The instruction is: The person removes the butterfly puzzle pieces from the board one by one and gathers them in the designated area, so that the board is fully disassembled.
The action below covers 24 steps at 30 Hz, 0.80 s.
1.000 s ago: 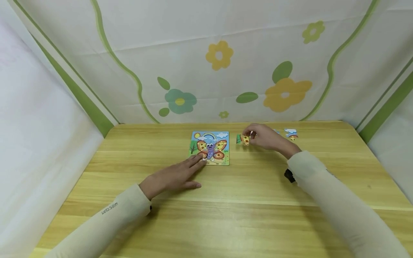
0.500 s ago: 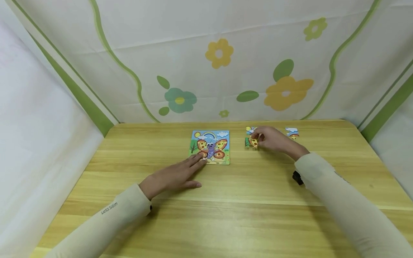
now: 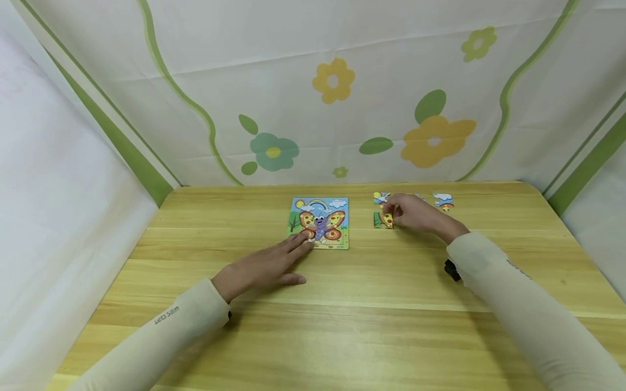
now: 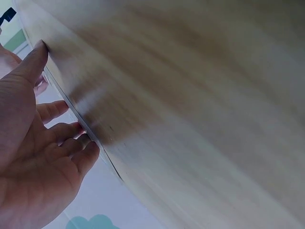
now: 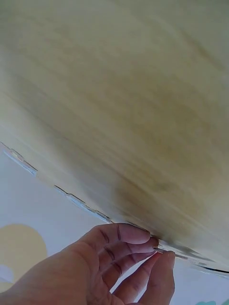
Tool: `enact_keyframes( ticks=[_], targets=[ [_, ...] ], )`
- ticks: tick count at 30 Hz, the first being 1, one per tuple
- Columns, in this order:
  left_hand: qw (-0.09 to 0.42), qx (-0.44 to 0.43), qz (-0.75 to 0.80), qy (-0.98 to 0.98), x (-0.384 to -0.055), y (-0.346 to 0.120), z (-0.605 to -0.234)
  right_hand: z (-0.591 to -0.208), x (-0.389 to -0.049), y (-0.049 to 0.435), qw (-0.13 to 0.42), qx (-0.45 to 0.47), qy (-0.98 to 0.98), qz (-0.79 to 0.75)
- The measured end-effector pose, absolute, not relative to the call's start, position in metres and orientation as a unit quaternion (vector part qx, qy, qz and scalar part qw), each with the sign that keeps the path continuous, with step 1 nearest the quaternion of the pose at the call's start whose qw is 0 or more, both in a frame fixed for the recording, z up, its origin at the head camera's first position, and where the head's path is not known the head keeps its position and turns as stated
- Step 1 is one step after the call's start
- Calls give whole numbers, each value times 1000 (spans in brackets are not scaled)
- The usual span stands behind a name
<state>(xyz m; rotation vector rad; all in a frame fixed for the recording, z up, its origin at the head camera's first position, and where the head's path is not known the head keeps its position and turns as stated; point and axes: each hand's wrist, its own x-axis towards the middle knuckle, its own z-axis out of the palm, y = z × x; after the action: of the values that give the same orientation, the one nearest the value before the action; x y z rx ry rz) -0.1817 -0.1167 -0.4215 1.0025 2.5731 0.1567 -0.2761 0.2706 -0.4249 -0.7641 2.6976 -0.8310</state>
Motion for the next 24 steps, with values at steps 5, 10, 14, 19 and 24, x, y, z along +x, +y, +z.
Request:
enact_keyframes(
  ticks=[5, 10, 14, 19, 24],
  targets=[
    [186, 357, 59, 914, -181, -117, -420, -424, -276, 270, 112, -265, 917, -276],
    [186, 356, 60, 914, -181, -117, -420, -425, -276, 271, 114, -263, 918, -272],
    [185, 357, 58, 914, -181, -118, -420, -427, -276, 272, 114, -261, 919, -272],
    [186, 357, 57, 913, -181, -118, -421, -428, -277, 273, 116, -261, 919, -271],
    [187, 357, 57, 913, -182, -118, -421, -427, -276, 275, 117, -257, 922, -267]
  ],
)
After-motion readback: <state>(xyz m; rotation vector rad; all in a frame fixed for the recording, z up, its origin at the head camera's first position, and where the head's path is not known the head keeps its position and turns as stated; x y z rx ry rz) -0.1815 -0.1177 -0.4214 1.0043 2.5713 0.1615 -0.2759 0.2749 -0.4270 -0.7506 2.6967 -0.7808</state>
